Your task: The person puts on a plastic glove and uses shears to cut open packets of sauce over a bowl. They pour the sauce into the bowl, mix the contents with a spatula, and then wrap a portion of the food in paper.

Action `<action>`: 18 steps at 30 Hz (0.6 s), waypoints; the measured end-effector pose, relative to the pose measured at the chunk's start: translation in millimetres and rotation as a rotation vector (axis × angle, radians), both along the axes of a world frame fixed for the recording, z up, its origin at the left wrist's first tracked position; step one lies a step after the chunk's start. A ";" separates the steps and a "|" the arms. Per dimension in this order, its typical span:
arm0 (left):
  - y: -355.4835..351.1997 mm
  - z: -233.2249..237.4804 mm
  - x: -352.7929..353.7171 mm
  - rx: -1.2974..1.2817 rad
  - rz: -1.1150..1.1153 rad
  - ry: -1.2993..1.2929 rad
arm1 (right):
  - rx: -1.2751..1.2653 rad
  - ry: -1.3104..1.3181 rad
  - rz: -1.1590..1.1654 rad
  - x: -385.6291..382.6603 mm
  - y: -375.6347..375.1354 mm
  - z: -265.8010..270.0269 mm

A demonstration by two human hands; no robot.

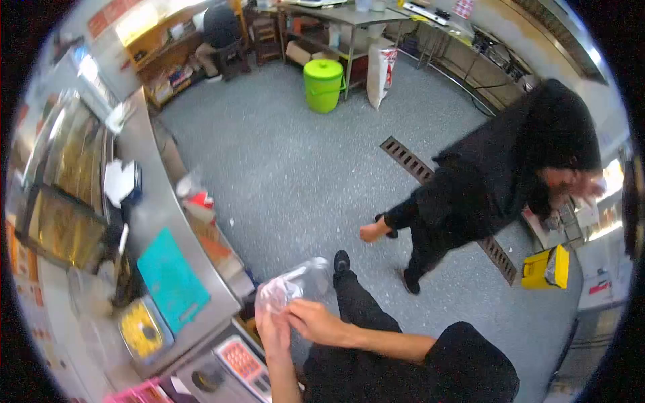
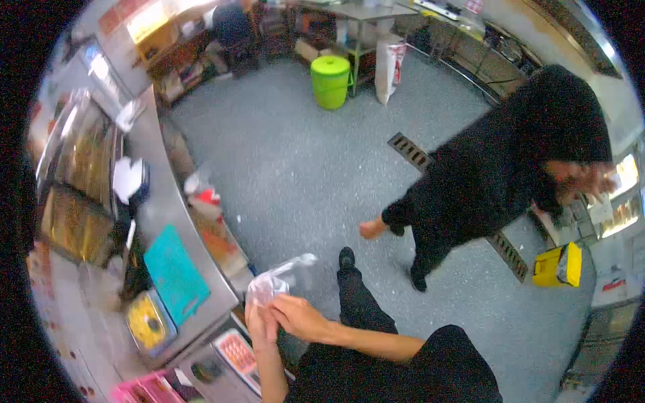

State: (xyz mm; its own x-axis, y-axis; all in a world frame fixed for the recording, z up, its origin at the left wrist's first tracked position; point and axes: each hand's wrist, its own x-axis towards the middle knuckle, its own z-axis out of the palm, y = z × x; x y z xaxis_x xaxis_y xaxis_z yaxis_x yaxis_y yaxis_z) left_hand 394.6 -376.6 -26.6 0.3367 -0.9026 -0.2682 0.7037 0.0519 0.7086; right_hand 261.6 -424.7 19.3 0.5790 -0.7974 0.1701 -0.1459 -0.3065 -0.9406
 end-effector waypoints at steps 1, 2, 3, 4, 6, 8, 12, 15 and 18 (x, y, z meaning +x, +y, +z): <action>-17.8 -4.8 1.4 0.006 -0.045 -0.058 | 0.026 -0.042 -0.031 3.6 -15.2 -2.4; -38.6 -5.8 -2.4 0.017 -0.084 -0.118 | 0.058 -0.086 -0.057 5.0 -35.9 -4.5; -61.3 -6.9 -3.2 0.034 -0.122 -0.178 | 0.037 -0.075 -0.066 5.9 -59.5 -8.6; -86.5 -7.9 -1.7 0.065 -0.147 -0.184 | 0.018 -0.064 -0.075 5.2 -84.6 -15.2; -146.7 -1.8 -4.1 0.119 -0.193 -0.195 | 0.052 -0.042 0.018 -2.2 -143.1 -22.8; -215.7 13.2 -17.0 0.061 -0.088 -0.203 | 0.165 -0.022 0.217 -16.4 -206.5 -21.4; -351.8 12.5 -50.6 -0.048 -0.173 -0.157 | 0.089 -0.022 0.057 -64.7 -317.1 0.2; -416.8 -0.4 -99.6 -0.173 -0.554 -0.416 | -0.152 -0.069 -0.269 -112.5 -364.3 1.1; -462.1 46.0 -174.0 -0.178 -0.752 -0.345 | 0.014 -0.062 -0.407 -159.7 -351.8 18.3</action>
State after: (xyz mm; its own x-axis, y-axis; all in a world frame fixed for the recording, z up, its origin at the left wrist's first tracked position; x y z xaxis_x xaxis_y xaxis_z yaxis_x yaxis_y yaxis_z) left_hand 220.7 -838.7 19.4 -0.3335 -0.9382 -0.0929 0.3410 -0.2119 0.9159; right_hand 101.8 -776.4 37.6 0.2051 -0.9616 0.1823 -0.1955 -0.2228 -0.9551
